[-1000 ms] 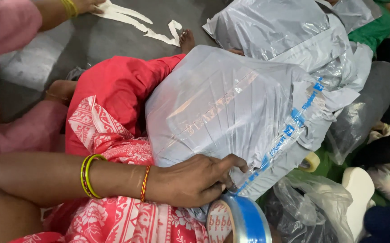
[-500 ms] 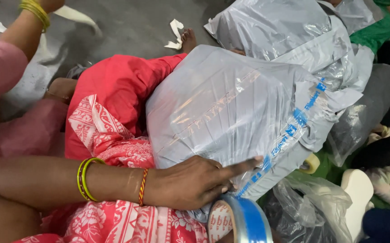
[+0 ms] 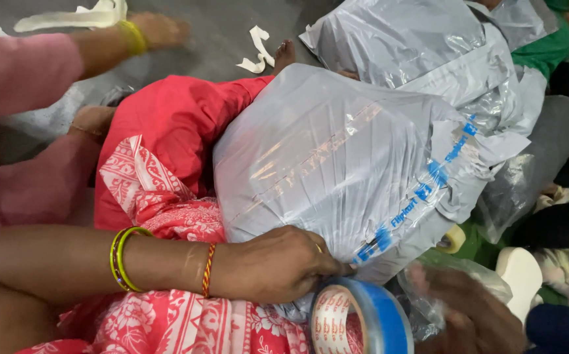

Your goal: The person packages foam cushions into plastic shipping bags and seals them with tape.

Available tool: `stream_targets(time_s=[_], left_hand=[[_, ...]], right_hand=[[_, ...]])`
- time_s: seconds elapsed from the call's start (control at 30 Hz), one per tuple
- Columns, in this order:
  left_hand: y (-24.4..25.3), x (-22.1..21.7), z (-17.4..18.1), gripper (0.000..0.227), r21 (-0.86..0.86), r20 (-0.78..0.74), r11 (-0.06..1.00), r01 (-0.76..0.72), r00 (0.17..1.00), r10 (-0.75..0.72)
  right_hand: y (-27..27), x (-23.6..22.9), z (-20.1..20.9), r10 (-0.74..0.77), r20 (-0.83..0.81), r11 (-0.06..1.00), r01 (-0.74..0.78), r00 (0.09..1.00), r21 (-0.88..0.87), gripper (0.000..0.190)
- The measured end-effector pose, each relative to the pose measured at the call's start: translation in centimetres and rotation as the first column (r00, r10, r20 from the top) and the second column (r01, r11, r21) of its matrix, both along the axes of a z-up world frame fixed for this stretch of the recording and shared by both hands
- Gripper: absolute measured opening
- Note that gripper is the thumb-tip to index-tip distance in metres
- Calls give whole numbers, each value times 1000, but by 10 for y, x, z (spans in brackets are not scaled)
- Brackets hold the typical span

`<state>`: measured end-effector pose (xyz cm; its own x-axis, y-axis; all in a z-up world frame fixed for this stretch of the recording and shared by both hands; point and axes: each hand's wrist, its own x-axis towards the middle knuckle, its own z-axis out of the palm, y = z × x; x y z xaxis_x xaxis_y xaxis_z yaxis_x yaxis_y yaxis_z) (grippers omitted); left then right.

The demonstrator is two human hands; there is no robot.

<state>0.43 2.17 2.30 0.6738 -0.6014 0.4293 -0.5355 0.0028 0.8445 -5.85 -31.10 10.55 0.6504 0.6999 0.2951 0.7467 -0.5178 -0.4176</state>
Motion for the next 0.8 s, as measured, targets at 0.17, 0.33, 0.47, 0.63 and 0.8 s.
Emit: stream_targets(time_s=[0.17, 0.33, 0.47, 0.63, 0.8], left_hand=[[-1, -2, 3, 41, 30, -13, 999, -12, 1000, 13], [2, -3, -1, 40, 37, -5, 999, -26, 1000, 27], [6, -3, 1, 38, 35, 6, 999, 2, 1000, -2], [12, -3, 2, 43, 48, 6, 999, 20, 1000, -20], [10, -4, 0, 46, 11, 23, 1000, 9, 1000, -9]], right_hand=[[89, 81, 8, 45, 77, 986, -32, 996, -162, 32], [84, 81, -13, 113, 196, 940, -41, 974, -339, 38], [84, 71, -14, 49, 141, 939, 3, 989, -343, 40], [65, 67, -34, 47, 177, 956, 7, 983, -292, 30], [50, 70, -49, 85, 234, 959, -16, 969, -281, 34]])
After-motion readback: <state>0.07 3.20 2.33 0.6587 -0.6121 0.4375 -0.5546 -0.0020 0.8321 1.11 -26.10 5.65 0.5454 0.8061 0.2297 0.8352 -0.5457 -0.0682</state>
